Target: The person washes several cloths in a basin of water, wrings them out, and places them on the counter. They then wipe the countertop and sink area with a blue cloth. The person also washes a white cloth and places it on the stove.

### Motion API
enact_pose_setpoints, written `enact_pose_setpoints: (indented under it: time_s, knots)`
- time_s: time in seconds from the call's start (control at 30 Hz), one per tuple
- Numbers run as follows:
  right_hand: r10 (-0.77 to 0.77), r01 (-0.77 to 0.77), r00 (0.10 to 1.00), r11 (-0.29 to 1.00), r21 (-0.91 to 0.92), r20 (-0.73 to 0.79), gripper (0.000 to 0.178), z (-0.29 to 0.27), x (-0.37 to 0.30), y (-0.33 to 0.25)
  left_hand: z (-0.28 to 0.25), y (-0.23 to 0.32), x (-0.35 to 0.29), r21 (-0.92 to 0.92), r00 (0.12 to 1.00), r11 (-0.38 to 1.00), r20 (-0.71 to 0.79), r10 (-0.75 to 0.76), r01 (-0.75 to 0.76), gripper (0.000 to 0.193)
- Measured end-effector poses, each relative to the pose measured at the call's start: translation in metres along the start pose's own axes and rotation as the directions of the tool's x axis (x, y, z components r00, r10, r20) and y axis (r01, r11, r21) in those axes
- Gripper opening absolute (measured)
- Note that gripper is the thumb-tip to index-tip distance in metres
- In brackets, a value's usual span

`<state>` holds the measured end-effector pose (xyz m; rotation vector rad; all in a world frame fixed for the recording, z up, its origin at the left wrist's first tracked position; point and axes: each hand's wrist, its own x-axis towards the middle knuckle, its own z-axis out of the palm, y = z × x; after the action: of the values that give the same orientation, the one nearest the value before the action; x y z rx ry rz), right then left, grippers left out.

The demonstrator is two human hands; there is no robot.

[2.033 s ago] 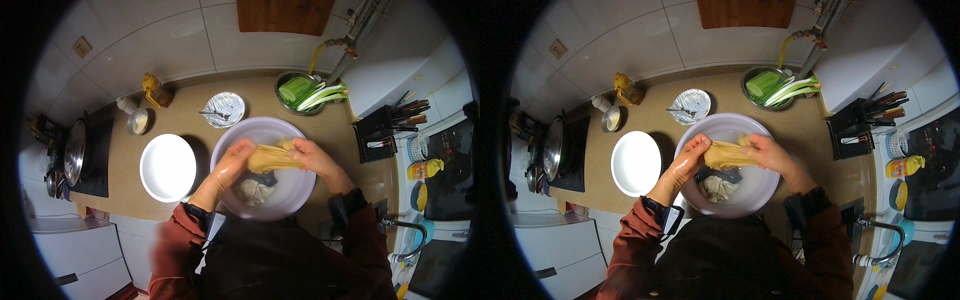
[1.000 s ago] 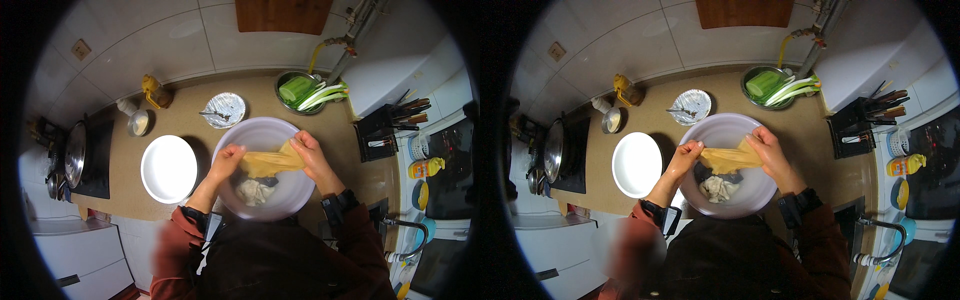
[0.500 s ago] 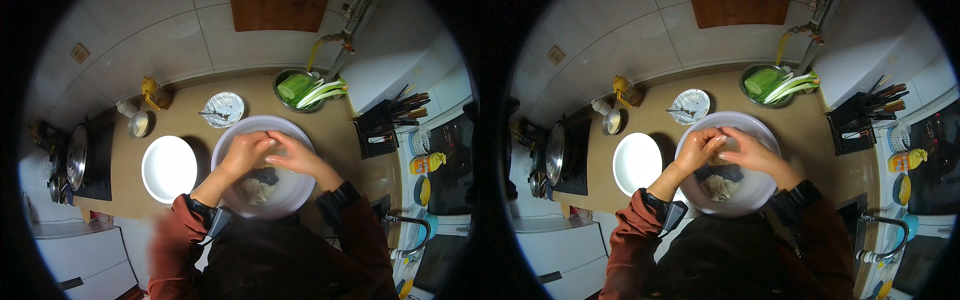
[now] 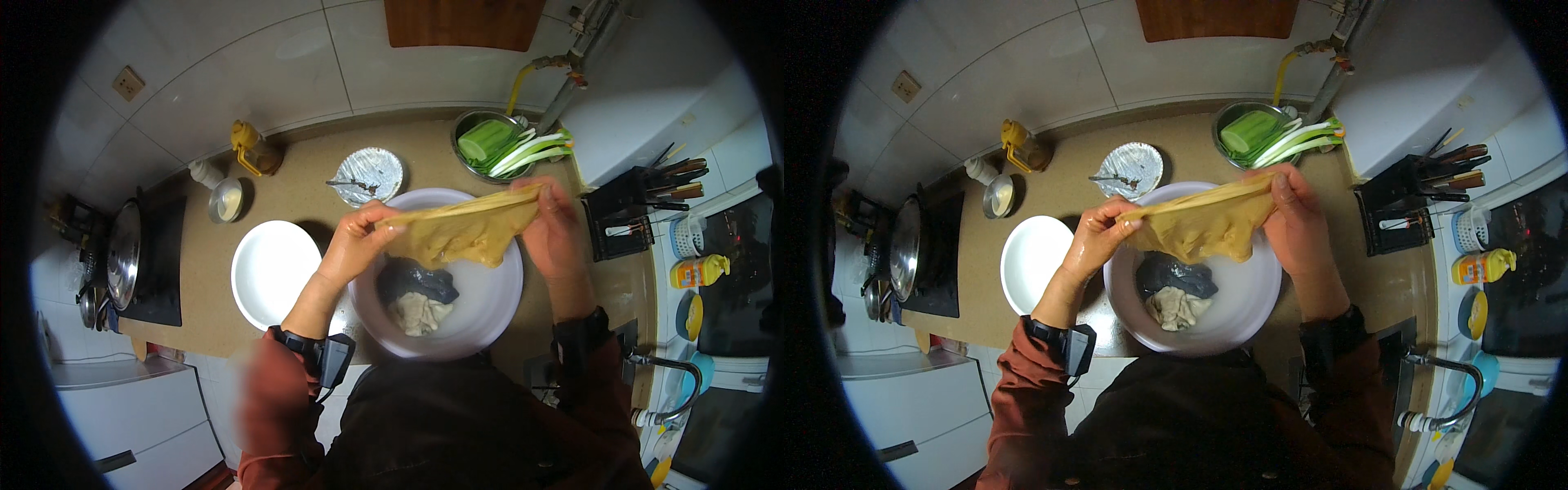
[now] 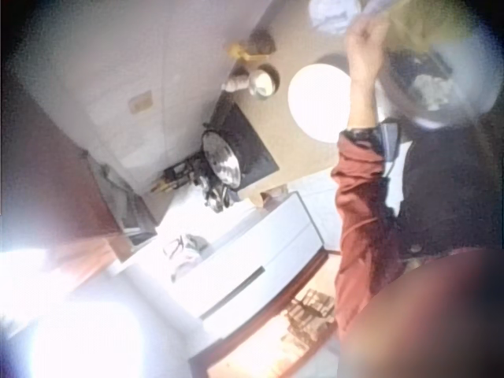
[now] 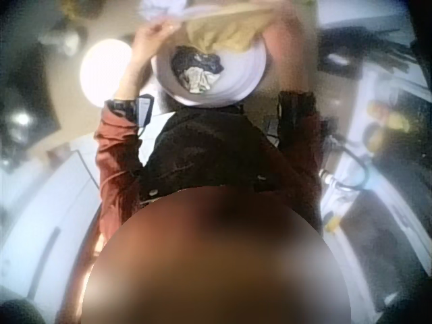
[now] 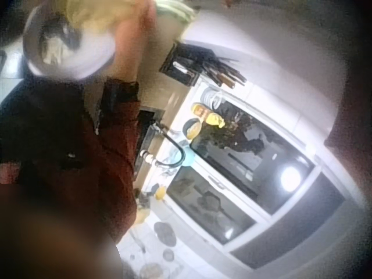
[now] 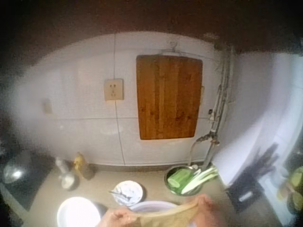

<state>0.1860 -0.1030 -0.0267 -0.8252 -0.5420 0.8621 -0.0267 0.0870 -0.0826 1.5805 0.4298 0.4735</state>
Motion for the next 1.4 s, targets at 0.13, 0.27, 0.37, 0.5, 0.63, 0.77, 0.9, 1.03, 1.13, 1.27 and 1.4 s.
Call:
enact_pose_setpoints:
  time_s: [0.13, 0.27, 0.37, 0.5, 0.63, 0.77, 0.9, 1.03, 1.13, 1.27, 1.4]
  knots:
    - [0.282, -0.207, 0.959, 0.680, -0.704, -0.010, 0.018, -0.042, 0.017, 0.075, 0.019, -0.053, 0.018, 0.450, 0.989, 0.883, -0.012, -0.147, 0.137, 0.017]
    - [0.475, -0.092, 0.876, -0.008, -0.996, -0.085, 0.020, -0.073, 0.010, 0.138, 0.051, -0.112, 0.016, 0.738, 0.962, 0.675, 0.176, -0.209, 0.012, 0.017]
    - [0.413, 0.053, 0.910, -0.175, -0.983, -0.025, 0.017, -0.068, -0.002, 0.168, 0.071, -0.128, 0.011, 0.862, 0.935, 0.506, 0.206, -0.289, -0.034, 0.022]
    - [0.491, 0.139, 0.870, -0.329, -0.934, -0.043, 0.016, -0.049, 0.012, 0.142, 0.065, -0.102, 0.013, 0.790, 0.978, 0.613, 0.127, -0.165, 0.001, 0.021]
    - [0.385, 0.055, 0.921, 0.012, -0.998, 0.056, 0.016, -0.033, 0.016, 0.078, 0.045, -0.052, 0.006, 0.497, 0.999, 0.867, -0.004, 0.040, -0.033, 0.017]
    - [0.172, 0.098, 0.968, 0.415, -0.905, 0.184, 0.016, -0.017, -0.004, 0.085, 0.060, -0.029, -0.002, 0.166, 0.998, 0.985, 0.027, -0.062, 0.056, 0.018]
    - [0.081, -0.029, 0.996, 0.705, -0.709, 0.040, 0.017, -0.014, -0.003, 0.123, 0.071, -0.036, -0.011, -0.508, 0.892, 0.744, 0.128, -0.433, 0.434, 0.032]
    - [0.151, -0.077, 0.988, 0.621, -0.780, 0.023, 0.022, 0.012, -0.031, 0.140, 0.082, -0.057, -0.025, -0.725, 0.726, 0.322, 0.346, -0.594, 0.609, 0.059]
    - [-0.141, 0.240, 0.970, 0.692, -0.681, 0.198, 0.025, 0.033, -0.063, 0.150, 0.092, -0.074, -0.023, -0.862, 0.827, 0.064, 0.457, -0.327, 0.502, 0.054]
    - [-0.285, 0.327, 0.936, 0.478, -0.815, 0.208, 0.027, 0.023, -0.052, 0.157, 0.109, -0.099, -0.009, -0.846, 0.922, 0.371, 0.327, -0.208, 0.384, 0.037]
    - [-0.350, 0.311, 0.919, 0.360, -0.880, 0.181, 0.023, 0.013, -0.019, 0.148, 0.102, -0.110, -0.016, -0.904, 0.871, 0.203, 0.273, -0.408, 0.377, 0.039]
